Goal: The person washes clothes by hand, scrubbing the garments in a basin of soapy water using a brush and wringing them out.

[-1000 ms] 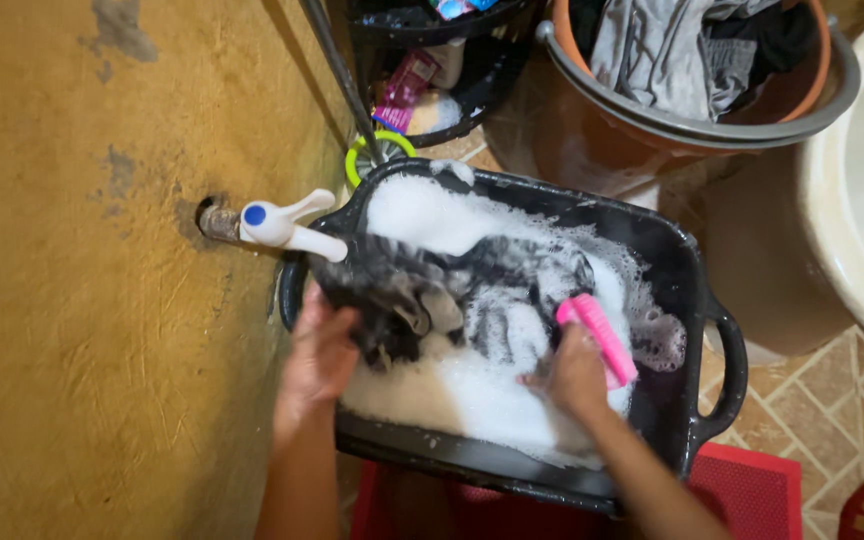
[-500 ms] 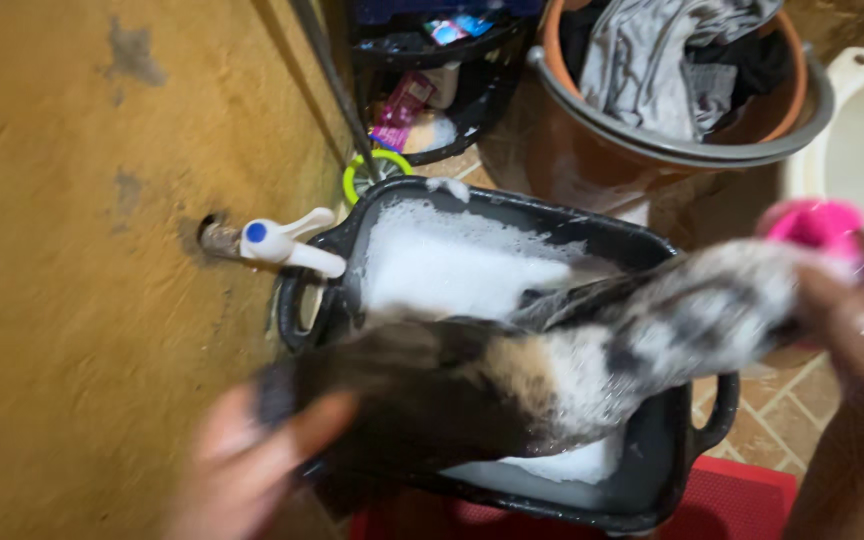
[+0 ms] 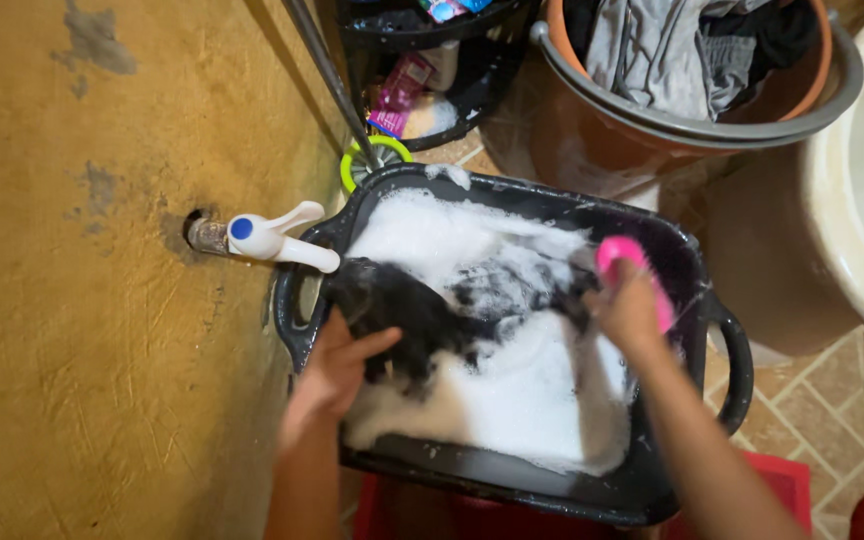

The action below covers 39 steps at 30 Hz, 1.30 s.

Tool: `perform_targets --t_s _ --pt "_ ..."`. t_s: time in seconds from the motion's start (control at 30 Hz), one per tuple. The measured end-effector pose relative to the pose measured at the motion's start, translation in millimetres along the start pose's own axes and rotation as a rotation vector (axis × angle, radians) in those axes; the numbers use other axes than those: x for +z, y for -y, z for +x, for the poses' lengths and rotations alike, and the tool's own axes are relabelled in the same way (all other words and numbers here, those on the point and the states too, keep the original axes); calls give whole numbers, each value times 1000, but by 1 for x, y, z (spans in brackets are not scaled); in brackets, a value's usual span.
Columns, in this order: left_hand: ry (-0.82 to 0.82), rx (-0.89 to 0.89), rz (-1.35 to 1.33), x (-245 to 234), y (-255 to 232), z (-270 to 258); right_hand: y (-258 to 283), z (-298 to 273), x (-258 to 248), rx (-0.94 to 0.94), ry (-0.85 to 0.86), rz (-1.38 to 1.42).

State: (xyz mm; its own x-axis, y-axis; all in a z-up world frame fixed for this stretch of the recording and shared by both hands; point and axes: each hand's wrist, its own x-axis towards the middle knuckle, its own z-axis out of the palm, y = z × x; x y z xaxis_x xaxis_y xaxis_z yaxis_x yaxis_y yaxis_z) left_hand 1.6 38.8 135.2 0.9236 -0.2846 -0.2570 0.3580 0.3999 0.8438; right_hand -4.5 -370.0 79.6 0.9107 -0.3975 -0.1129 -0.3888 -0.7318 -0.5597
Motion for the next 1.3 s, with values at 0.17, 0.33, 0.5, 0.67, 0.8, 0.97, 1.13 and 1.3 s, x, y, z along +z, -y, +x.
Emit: perform_targets --t_s 0.17,0.33,0.5,0.67,0.8,0.97,1.13,1.3 --pt "-360 -405 729 -9 69 28 -52 -44 61 168 104 -23" --pt "-291 -351 1206 0 94 32 -67 -22 69 360 120 -146" --pt "-445 -358 150 15 9 0 50 -64 43 185 6 308" --pt "-487 -168 -366 65 -41 -28 160 -155 137 91 422 900" --pt "-339 -88 -435 57 -87 -63 64 -97 162 279 608 868" --pt "-442 -21 -280 38 -151 -125 -35 -23 83 146 343 39" --pt "-552 -168 -109 41 -61 -56 84 -47 22 187 291 794" --pt "-742 10 94 59 -14 -42 192 -151 111 -291 214 613"
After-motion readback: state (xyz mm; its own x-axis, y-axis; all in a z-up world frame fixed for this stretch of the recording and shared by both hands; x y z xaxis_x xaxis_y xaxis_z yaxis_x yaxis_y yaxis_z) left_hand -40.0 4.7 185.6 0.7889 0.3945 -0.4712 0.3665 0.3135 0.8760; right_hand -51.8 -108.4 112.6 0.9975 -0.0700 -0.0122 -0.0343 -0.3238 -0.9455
